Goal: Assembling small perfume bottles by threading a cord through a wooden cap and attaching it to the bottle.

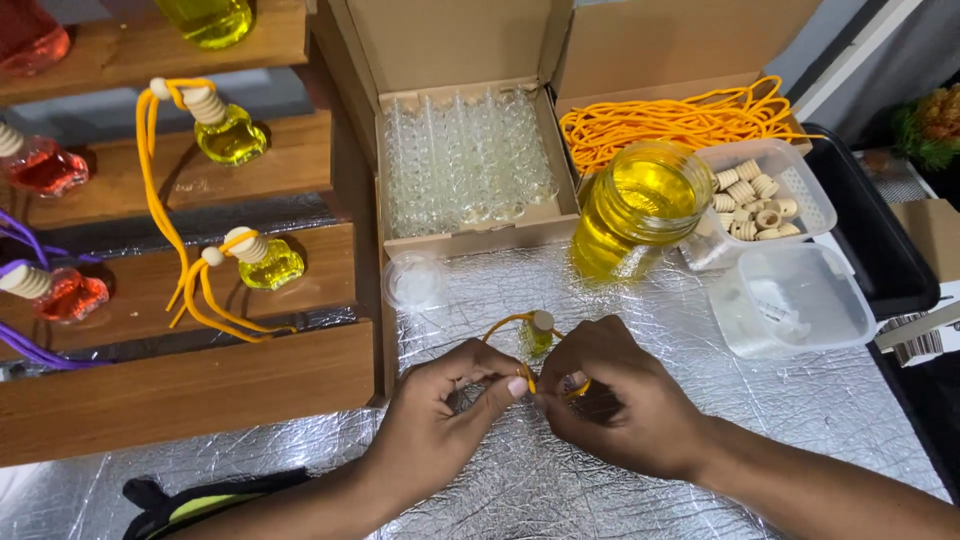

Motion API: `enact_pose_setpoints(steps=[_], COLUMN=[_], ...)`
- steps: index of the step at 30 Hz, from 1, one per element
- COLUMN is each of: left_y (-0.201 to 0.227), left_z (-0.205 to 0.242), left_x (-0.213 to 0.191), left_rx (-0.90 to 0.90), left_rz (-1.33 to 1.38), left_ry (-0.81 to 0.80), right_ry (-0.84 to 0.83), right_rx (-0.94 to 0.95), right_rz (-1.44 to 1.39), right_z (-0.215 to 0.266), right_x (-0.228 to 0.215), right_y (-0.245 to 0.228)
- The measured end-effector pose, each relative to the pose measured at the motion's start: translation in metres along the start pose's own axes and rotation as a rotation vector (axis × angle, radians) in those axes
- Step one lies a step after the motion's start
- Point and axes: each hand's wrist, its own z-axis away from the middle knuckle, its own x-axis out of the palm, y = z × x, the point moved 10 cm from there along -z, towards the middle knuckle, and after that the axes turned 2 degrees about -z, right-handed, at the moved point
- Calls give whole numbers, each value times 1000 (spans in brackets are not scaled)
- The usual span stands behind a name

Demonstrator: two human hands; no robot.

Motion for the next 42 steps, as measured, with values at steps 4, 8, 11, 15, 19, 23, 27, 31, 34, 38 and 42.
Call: enact_pose_setpoints(steps=[4, 8, 11, 15, 19, 23, 27, 31, 34, 38, 42], left_y=[-3, -1, 2, 15, 16, 8, 6, -6, -4, -2, 1], left_z=[0, 0, 2, 1, 2, 1, 1, 2, 0, 0, 0], left_x=[3, 4, 4, 3, 0, 1, 4, 6, 6, 5, 4], left_rx=[-13, 27, 43, 61, 85, -12, -37, -144, -111, -82, -46], left_rz=[75, 11, -67, -155, -128, -149, -131, -78, -68, -123, -160], left_ry=[-12, -33, -41, -45, -22, -38, -74, -92, -98, -93, -87], right_ry=[7, 29, 31, -16, -17, 22, 11, -3, -2, -7, 21], right_rx=[-96, -173, -187, -168, -163, -129, -152, -167, -184, -190, -260], right_rz=[44, 91, 97, 86, 85, 111, 120, 123, 124, 120, 135], right_z=[-2, -3, -2, 2, 1, 3, 0, 3, 4, 5, 1], right_x=[-1, -2, -2, 4, 2, -3, -1, 1, 1, 1, -3], right_y=[-11, -21, -23, -16, -16, -9, -13, -11, -11, -10, -24])
